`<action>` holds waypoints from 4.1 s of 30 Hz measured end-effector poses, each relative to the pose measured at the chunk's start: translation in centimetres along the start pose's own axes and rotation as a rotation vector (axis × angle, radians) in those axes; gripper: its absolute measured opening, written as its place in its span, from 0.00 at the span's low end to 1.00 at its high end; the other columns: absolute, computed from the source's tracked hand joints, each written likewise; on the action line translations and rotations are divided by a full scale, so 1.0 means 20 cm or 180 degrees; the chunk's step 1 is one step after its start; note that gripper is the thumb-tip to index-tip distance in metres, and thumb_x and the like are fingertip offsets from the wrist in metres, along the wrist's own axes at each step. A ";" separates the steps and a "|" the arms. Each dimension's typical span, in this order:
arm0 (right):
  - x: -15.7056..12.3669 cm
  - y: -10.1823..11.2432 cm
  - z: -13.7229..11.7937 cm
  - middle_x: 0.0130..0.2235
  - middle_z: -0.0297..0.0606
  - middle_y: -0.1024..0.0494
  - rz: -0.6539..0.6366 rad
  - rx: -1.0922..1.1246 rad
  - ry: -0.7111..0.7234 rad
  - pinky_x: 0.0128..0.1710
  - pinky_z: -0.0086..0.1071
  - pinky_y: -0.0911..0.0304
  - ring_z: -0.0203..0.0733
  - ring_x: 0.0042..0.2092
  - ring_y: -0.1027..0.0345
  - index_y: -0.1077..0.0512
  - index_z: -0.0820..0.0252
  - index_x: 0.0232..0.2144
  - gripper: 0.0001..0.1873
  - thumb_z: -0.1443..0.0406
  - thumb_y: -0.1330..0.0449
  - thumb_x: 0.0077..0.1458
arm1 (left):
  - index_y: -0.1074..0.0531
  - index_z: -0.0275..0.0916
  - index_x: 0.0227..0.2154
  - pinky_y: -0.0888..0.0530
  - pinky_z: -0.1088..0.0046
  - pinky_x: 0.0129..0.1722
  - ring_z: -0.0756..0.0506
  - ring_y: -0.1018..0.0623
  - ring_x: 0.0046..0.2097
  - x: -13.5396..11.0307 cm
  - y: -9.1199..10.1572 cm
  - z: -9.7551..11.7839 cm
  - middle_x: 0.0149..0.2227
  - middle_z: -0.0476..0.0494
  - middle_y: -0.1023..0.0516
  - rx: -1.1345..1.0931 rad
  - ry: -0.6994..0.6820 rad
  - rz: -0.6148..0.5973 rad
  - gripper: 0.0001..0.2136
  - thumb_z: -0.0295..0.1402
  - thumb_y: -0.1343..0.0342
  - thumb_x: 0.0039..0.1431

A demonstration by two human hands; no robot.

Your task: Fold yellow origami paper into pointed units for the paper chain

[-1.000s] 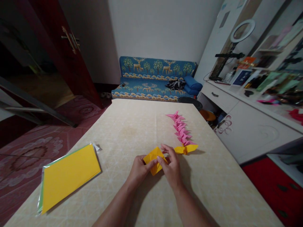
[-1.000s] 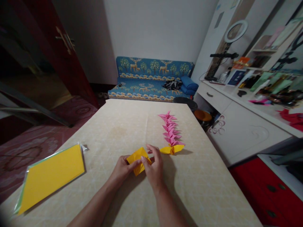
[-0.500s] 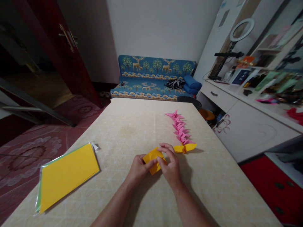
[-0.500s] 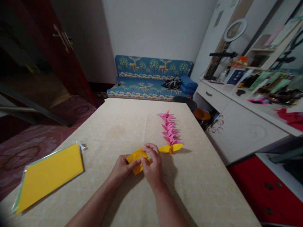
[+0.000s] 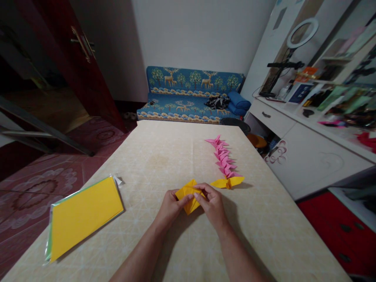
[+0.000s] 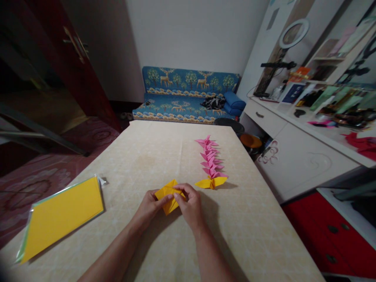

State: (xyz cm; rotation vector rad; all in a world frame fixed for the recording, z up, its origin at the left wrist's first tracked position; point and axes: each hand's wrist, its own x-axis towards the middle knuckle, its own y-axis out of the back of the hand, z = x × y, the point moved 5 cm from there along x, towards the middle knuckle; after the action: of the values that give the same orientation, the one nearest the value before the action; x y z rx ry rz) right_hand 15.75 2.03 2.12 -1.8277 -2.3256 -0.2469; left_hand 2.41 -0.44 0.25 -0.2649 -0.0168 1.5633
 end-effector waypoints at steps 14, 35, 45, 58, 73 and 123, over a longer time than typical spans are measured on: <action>0.00 0.00 -0.02 0.31 0.36 0.26 0.0116 -0.0432 0.0541 0.35 0.29 0.37 0.38 0.35 0.31 0.24 0.57 0.31 0.11 0.74 0.44 0.50 | 0.28 0.30 0.25 0.39 0.77 0.24 0.52 0.33 0.24 0.00 0.01 -0.02 0.23 0.46 0.29 -0.0348 0.0054 0.0070 0.14 0.39 0.39 0.48; -0.01 -0.02 -0.03 0.32 0.36 0.27 0.0124 -0.0643 0.0694 0.35 0.30 0.36 0.39 0.36 0.31 0.23 0.55 0.33 0.16 0.77 0.47 0.49 | 0.33 0.35 0.19 0.44 0.77 0.21 0.52 0.37 0.21 0.00 0.04 -0.05 0.18 0.51 0.35 -0.0404 0.0093 0.0362 0.14 0.40 0.47 0.52; -0.01 0.00 -0.03 0.31 0.37 0.26 0.0308 -0.0747 0.0635 0.36 0.31 0.35 0.39 0.35 0.31 0.25 0.57 0.30 0.12 0.75 0.46 0.49 | 0.28 0.32 0.21 0.41 0.78 0.22 0.53 0.35 0.21 0.00 0.01 0.00 0.19 0.50 0.31 -0.0276 0.0027 0.0180 0.14 0.40 0.38 0.45; -0.01 0.00 -0.01 0.30 0.35 0.26 0.0304 -0.0650 0.0388 0.34 0.28 0.36 0.38 0.34 0.31 0.26 0.59 0.29 0.09 0.74 0.43 0.46 | 0.25 0.29 0.26 0.38 0.77 0.23 0.51 0.32 0.22 0.01 0.01 -0.01 0.21 0.45 0.27 0.0055 -0.0030 0.0000 0.15 0.39 0.35 0.42; -0.02 -0.04 -0.07 0.30 0.35 0.26 0.0165 -0.0808 0.0793 0.33 0.28 0.35 0.38 0.34 0.31 0.24 0.55 0.28 0.18 0.78 0.48 0.45 | 0.29 0.32 0.18 0.44 0.76 0.23 0.52 0.37 0.22 -0.01 0.04 0.03 0.17 0.49 0.33 0.0230 -0.0014 0.0292 0.17 0.42 0.42 0.49; -0.02 -0.01 0.14 0.24 0.34 0.27 0.0468 0.0278 -0.0722 0.25 0.26 0.39 0.36 0.26 0.34 0.28 0.64 0.26 0.07 0.63 0.40 0.45 | 0.24 0.32 0.27 0.34 0.77 0.26 0.49 0.28 0.26 -0.01 0.04 -0.02 0.25 0.43 0.24 0.0195 -0.0208 0.0460 0.11 0.37 0.41 0.49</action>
State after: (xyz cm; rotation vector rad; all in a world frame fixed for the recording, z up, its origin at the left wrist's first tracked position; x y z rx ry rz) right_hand 15.66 2.22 -0.68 -2.0656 -2.2845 0.0849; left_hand 1.68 -0.69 -0.25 -0.1695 -0.0009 1.7129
